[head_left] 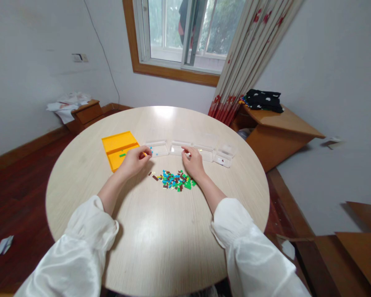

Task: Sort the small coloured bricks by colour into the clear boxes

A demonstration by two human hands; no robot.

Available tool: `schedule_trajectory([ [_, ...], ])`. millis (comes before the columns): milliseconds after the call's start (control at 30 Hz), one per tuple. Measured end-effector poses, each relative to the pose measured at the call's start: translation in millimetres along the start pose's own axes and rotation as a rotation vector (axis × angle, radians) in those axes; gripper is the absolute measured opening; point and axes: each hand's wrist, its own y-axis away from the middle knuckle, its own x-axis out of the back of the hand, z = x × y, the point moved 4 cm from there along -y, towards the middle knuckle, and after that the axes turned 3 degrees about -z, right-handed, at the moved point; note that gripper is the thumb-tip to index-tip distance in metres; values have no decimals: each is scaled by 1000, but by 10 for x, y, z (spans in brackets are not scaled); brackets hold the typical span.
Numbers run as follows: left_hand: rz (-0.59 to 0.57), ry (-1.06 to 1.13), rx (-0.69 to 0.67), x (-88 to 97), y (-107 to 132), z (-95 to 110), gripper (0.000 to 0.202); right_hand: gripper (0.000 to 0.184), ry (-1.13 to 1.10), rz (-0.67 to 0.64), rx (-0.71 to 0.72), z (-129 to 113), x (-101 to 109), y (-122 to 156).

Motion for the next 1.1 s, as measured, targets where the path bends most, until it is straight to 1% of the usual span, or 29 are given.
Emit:
schedule_trajectory([
  [133, -10, -5, 37, -19, 1, -28, 21, 24, -7, 1, 3, 3, -4, -2],
  [267, -9, -48, -19, 8, 3, 10, 33, 24, -7, 8, 1, -7, -3, -2],
  [367, -66, -138, -63, -23, 13, -7, 49, 24, -9, 6, -2, -12, -6, -1],
  [467, -148, -220, -27, -111, 30, -109, 65, 24, -21, 7, -5, -9, -10, -2],
  [533, -177, -243, -1, -160, 39, -169, 67, 25, -28, 7, -8, -5, -13, -2],
  [600, -168, -256, 8, -173, 42, -187, 65, 25, -32, 4, -9, -4, -15, -4],
  [700, -107, -255, 4, -122, 39, -126, 58, 25, -29, 0, -10, -10, -12, -6],
  [767, -56, -228, -32, -68, 37, -45, 50, 25, -24, -3, -11, -17, -9, -6],
  [833, -46, -185, -63, -35, 40, 23, 38, 24, -22, -1, -10, -23, -6, -5],
  [900, -105, -163, -52, -44, 45, 47, 27, 24, -22, 1, -9, -24, -5, -5],
  [967, -196, -163, -25, -79, 57, 35, 21, 24, -23, 3, -9, -21, -7, -5],
  [1067, -328, -142, -7, -138, 83, -5, 21, 24, -26, -2, -10, -13, -13, -6],
  [1100, -354, -110, 4, -147, 90, -18, 23, 24, -26, -1, -9, -11, -14, -6],
])
